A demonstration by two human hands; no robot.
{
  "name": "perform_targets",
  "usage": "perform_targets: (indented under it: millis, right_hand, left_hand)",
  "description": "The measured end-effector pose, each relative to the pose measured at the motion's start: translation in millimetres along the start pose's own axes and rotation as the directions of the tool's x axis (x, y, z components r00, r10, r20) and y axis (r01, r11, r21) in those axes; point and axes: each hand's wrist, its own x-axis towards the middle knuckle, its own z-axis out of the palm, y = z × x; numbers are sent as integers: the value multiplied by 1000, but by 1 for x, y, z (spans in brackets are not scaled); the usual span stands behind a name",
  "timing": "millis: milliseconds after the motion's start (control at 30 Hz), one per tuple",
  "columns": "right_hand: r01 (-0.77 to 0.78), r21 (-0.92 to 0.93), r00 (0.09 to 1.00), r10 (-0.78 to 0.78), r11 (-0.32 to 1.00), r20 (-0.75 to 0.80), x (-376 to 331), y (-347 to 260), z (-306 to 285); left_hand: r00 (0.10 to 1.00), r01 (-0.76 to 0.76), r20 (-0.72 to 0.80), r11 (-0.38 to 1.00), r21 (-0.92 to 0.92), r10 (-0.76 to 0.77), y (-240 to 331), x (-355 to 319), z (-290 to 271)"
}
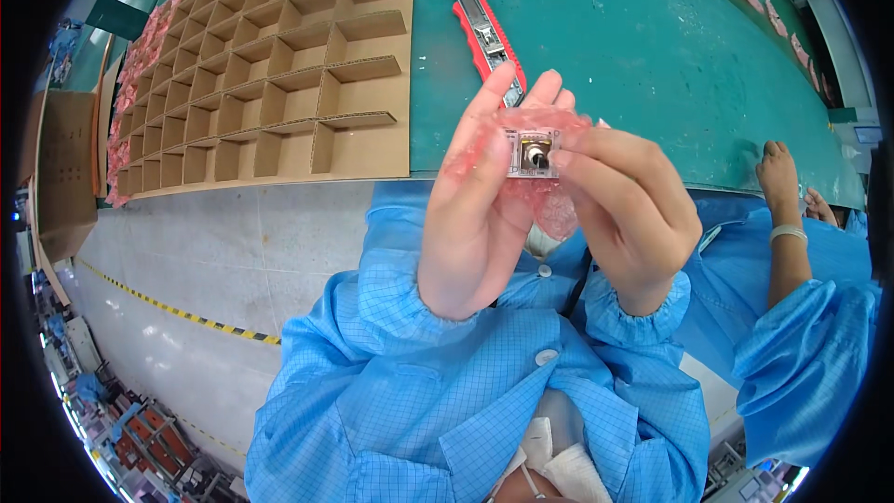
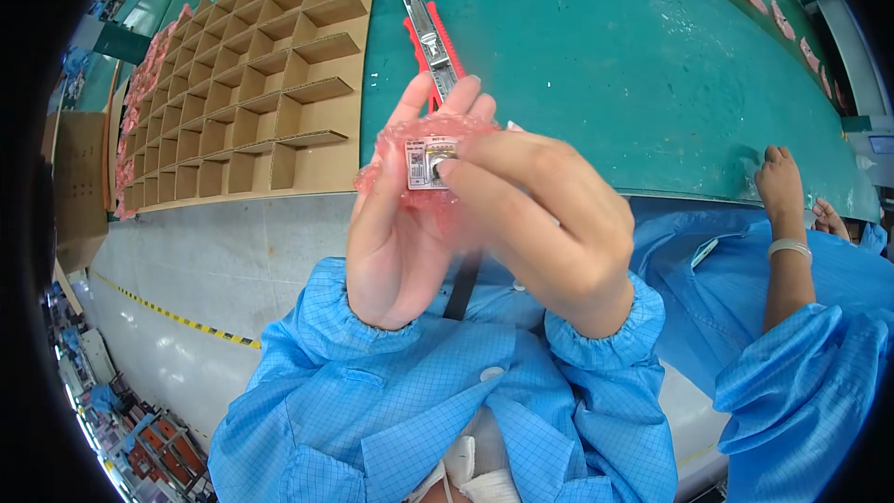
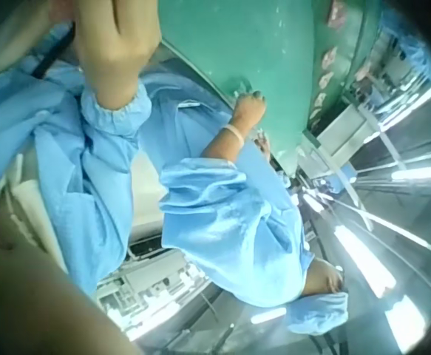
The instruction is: The recorder removes electronic components from pink bubble wrap packaging and places them into organized slots in a cardboard divider tray.
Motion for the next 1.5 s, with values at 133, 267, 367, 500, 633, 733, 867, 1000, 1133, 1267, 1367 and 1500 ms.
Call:
perform_targets:
  millis: [133,267,367,500,633,733,867,1000,1133,1267,1367,1500]
  right_hand:
    - [-107,-45,993,109,993,41,13,-2,-5]
    - [-136,-115,977,153,984,151,15,3,-13]
    - [-149,-79,977,159,986,142,14,6,-15]
    - [-154,-26,976,156,988,149,15,5,-13]
    - [-371,169,928,356,913,110,17,6,-18]
    - [-306,300,952,285,903,112,9,14,-11]
    - [-247,376,967,250,893,42,1,17,-7]
    - [-128,388,991,135,913,7,-4,22,-8]
    - [-61,364,997,73,929,-20,-9,23,-6]
    - [-70,366,993,98,928,-59,-11,20,-6]
    - [-82,370,991,117,925,-72,-13,20,-5]
    - [-96,390,990,129,916,-58,-13,21,-4]
  left_hand:
    - [994,88,54,991,98,-94,15,-1,7]
    - [977,214,28,972,-94,-212,23,-6,9]
    - [966,257,17,958,-127,-257,24,-10,16]
    - [966,246,-107,964,104,-235,23,-14,29]
    - [956,279,-94,960,19,-276,23,-16,37]
    - [979,189,-51,975,-115,-196,16,-26,29]
    - [990,123,80,987,-104,-115,11,-29,23]
    - [996,89,-21,993,-72,-91,8,-34,33]
    - [1000,25,15,998,57,-25,6,-35,35]
    - [988,-21,153,988,155,-3,8,-35,28]
    - [998,30,47,997,70,-33,8,-43,32]
    - [988,52,-149,991,121,-34,11,-46,42]
